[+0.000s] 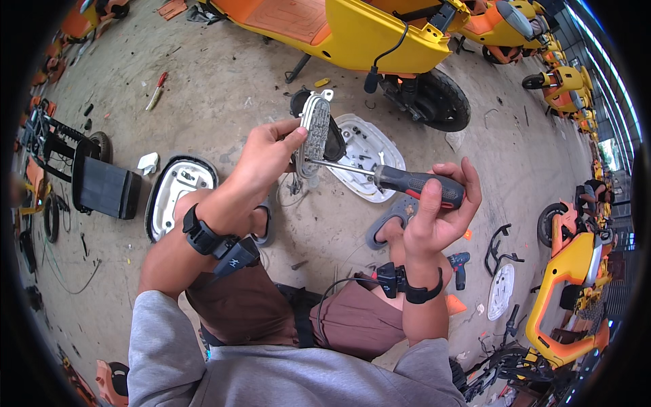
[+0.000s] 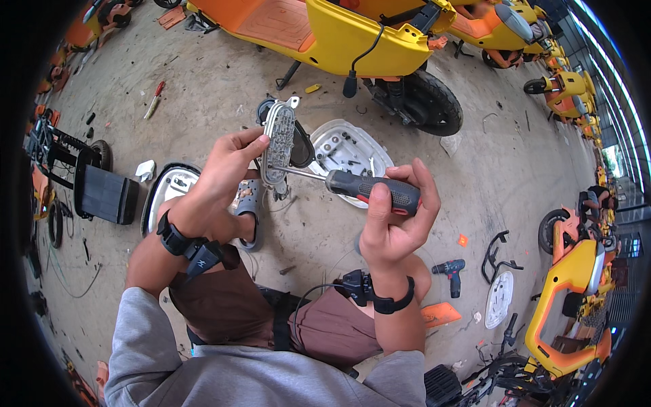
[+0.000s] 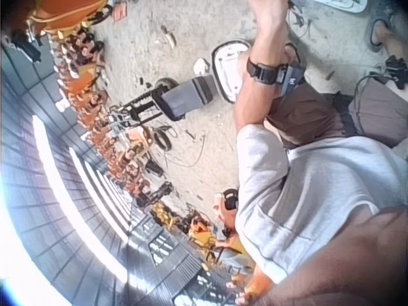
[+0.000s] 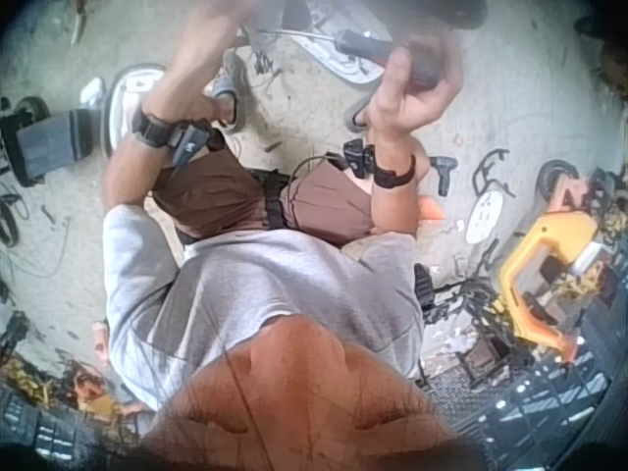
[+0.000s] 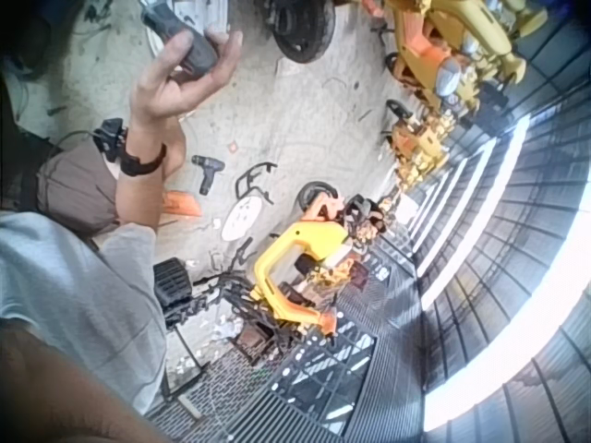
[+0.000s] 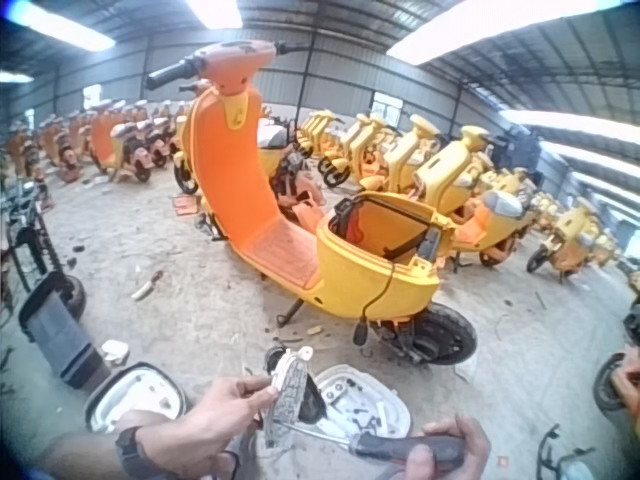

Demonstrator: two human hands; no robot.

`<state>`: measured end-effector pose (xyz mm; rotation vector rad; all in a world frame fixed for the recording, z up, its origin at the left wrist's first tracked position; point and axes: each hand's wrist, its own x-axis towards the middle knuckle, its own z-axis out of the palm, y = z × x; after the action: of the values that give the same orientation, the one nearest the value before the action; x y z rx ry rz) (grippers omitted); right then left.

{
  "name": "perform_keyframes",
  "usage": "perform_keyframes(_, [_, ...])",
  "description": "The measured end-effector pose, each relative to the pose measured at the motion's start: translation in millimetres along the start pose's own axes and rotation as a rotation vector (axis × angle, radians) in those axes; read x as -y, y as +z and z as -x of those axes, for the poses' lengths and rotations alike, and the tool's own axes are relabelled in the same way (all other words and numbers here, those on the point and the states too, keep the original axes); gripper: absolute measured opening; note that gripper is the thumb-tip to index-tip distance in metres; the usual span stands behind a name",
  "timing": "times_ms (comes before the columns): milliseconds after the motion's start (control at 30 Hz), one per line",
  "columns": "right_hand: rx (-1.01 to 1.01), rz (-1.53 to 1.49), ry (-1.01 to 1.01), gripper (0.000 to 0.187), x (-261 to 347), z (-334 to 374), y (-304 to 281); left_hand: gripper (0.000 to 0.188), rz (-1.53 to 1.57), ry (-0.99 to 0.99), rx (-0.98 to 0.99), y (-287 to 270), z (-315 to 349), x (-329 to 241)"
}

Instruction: The person uses a screwdriver to remove screws from the back of a scooter light assembly, then separates the lens and internal circuit board from the plastic housing.

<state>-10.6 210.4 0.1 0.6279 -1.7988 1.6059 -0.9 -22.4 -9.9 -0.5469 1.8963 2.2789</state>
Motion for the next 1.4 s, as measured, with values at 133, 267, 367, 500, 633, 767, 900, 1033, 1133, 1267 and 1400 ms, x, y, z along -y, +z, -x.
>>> perform_keyframes(133, [-0.020, -0.022, 0.024, 0.049, 0.8, -1.3, -1.6, 0.036, 0.022, 0.004, 0.015, 0.7, 0.9, -0.6])
perform_keyframes(267, [-0.023, -0.022, 0.022, 0.048, 0.9, -0.9, -1.1, 0.035, 0.020, 0.005, 0.012, 0.5, 1.4, -1.5])
perform_keyframes(367, [-0.010, -0.007, 0.012, 0.048, 0.1, -0.4, -1.7, 0.035, 0.013, -0.001, 0.013, 1.0, 0.8, -1.6])
perform_keyframes(500, [0.006, -0.002, 0.022, 0.048, 0.5, -0.6, -1.7, 0.035, -0.011, -0.004, 0.022, -1.3, -1.7, 1.7])
perform_keyframes(633, [0.009, 0.002, 0.012, 0.048, -0.1, -0.4, -1.0, 0.035, -0.004, -0.007, 0.015, -0.5, -0.5, 0.3])
perform_keyframes(767, [0.008, -0.013, 0.019, 0.048, 0.6, 0.3, -0.7, 0.035, -0.003, -0.004, 0.011, 0.8, 0.7, -1.6])
perform_keyframes(900, [-0.003, 0.005, -0.011, 0.046, -0.7, 0.6, 0.2, 0.036, -0.006, -0.008, 0.002, -0.9, -1.2, 0.6])
perform_keyframes(1033, [-0.001, 0.007, -0.015, 0.044, -0.8, 0.7, -0.9, 0.036, 0.009, -0.016, 0.005, 0.0, -0.5, -0.6])
perform_keyframes(1133, [-0.009, 0.003, -0.014, 0.044, -1.0, 0.1, -0.7, 0.036, 0.006, -0.019, 0.004, 1.0, 1.0, -2.4])
perform_keyframes(1267, [-0.015, -0.003, -0.012, 0.044, -1.4, -0.3, -1.3, 0.036, -0.005, -0.017, 0.000, 1.7, 1.7, -3.9])
perform_keyframes(1400, [-0.017, -0.006, -0.009, 0.043, -2.0, -0.7, -2.2, 0.036, 0.008, -0.013, 0.005, 0.9, -0.2, -1.3])
